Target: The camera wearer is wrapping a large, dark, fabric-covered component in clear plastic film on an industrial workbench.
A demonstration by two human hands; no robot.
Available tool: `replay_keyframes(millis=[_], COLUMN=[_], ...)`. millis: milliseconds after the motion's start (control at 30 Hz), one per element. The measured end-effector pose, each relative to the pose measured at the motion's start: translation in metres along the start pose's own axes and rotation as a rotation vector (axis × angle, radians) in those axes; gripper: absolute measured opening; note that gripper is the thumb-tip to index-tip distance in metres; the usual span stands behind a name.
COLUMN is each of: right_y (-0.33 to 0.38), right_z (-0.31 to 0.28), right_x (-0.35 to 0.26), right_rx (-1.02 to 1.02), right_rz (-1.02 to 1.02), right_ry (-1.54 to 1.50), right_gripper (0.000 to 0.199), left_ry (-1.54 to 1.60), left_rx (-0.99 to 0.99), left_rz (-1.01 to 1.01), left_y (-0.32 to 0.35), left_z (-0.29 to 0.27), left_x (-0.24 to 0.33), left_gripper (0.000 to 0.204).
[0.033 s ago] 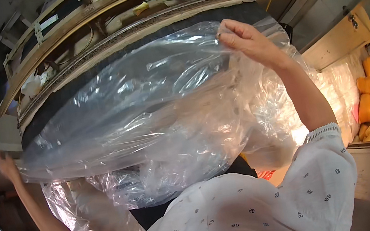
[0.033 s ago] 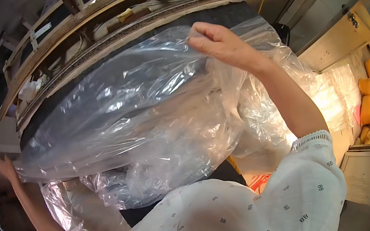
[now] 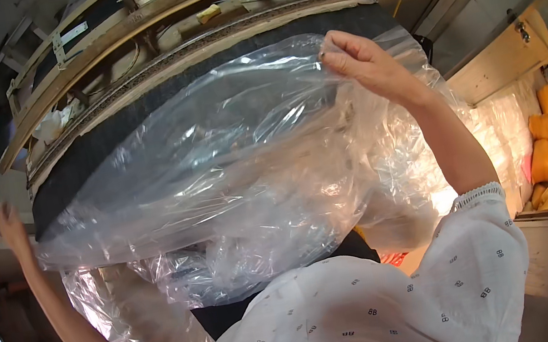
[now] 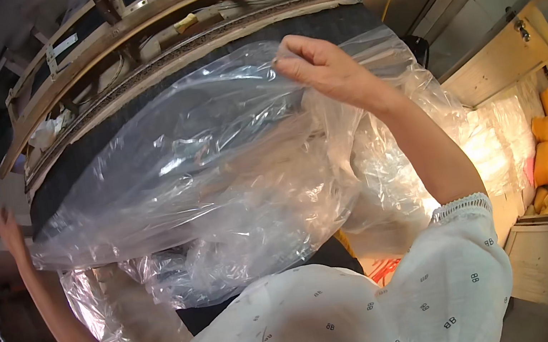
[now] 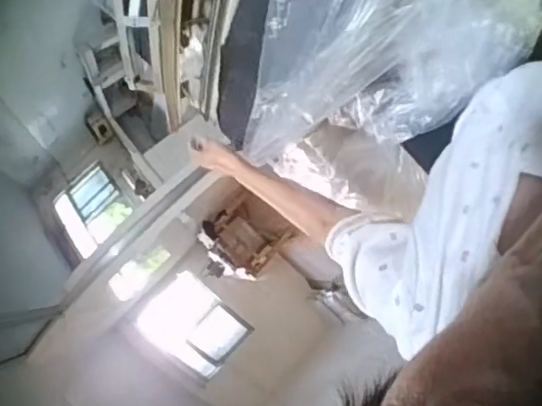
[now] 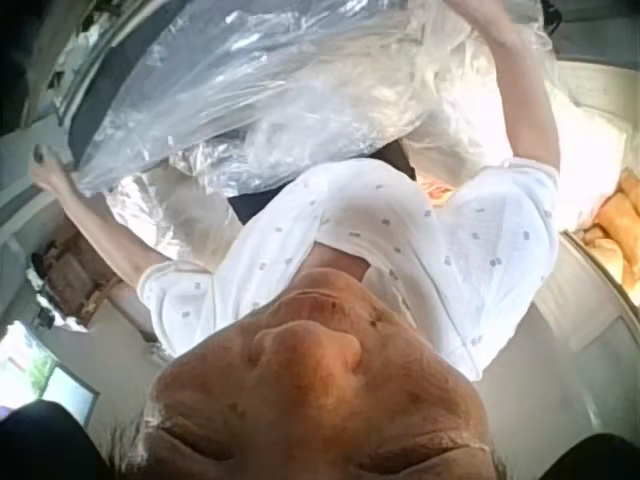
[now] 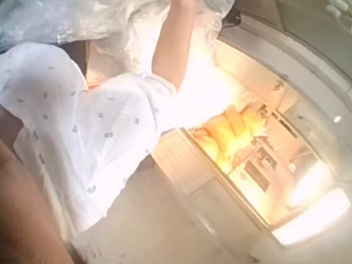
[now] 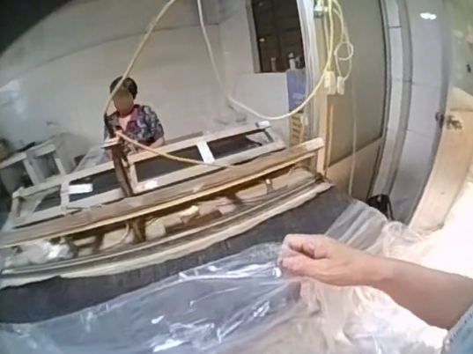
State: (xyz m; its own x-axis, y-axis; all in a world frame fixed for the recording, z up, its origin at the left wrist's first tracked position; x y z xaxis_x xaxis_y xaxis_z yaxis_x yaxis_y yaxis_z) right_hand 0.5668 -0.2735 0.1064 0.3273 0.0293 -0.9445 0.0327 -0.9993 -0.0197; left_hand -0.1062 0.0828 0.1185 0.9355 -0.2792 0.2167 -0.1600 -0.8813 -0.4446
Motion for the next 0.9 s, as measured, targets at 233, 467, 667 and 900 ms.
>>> replay_keyframes(millis=[233,467,667,900], right_y=[0.030,0.090,0.301,0.321], right_z=[0.023,-0.003,-0.044,-0.051], right_x=[-0.036,0.001,0.197,0.187], right_rx=[0.083,0.140,-0.173,0.438], right_rz=[-0.095,-0.027,0.623,0.520], right_ry=[0.102,0.703,1.164,0.876], right_gripper=[0.017,0.021,0.022,0.022], left_ry=[0.806,1.141,0.657,0.503], left_rx=[-0.403,-0.556,-0.384,-0.298], left_rz=[0.723,0.471,0.283,0.106], left_y=[0.166,0.196,0.160,0.145], left_z=[-0.018,0.057,0.074,0.027], left_x=[0.500,0.502,0.328,0.145], left_gripper=[0.032,0.009,0.008,0.022])
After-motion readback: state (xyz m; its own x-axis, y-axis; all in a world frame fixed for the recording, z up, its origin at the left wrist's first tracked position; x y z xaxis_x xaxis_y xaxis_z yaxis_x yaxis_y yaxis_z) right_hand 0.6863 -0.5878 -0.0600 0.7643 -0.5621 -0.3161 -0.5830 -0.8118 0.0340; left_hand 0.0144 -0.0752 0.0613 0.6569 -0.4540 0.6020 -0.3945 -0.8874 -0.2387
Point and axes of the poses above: each hand's wrist, its own y-axis away from the middle knuckle, its own z-axis out of the palm, x = y × z, the point moved 4 cm from there along -y, towards the middle knuckle, and after that the axes turned 10 degrees about -x, right-handed, at the moved point
